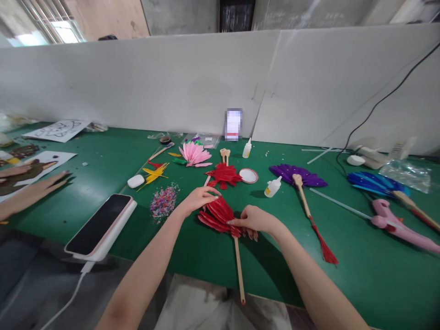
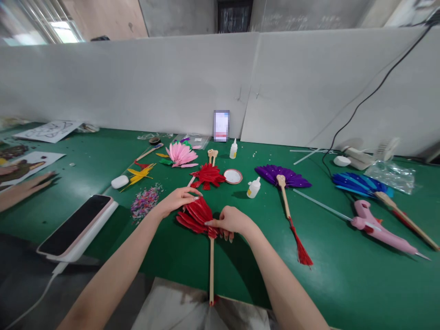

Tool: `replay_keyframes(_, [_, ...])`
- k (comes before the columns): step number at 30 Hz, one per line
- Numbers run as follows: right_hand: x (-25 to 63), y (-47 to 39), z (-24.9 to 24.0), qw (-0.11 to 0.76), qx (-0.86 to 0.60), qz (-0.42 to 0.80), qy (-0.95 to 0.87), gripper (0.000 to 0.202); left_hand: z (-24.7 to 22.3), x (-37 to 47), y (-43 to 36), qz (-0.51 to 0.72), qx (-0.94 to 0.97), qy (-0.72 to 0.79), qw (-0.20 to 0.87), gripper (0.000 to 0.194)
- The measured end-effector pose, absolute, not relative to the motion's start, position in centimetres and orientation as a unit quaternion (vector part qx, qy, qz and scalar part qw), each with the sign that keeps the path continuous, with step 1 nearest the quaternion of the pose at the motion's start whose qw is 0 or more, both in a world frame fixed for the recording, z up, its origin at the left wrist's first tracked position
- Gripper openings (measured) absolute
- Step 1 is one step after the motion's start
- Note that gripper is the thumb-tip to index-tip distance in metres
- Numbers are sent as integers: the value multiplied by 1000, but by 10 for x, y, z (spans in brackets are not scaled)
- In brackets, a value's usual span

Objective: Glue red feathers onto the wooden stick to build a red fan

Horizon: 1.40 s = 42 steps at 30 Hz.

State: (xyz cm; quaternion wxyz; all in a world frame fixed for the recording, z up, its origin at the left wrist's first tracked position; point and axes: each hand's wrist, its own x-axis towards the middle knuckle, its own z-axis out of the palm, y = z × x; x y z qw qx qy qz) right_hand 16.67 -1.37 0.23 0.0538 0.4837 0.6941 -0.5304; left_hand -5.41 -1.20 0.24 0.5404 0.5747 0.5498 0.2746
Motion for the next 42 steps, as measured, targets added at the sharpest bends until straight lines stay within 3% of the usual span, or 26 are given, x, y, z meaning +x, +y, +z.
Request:
replay_keyframes(22, [166, -13, 2, 54, 481, -534, 693, 57, -17, -41, -12, 373, 546, 579, 477, 26])
replay_keyframes(42, [165, -15, -1, 43, 482, -542, 687, 57, -13, -36, -16, 423, 479, 591, 493, 28])
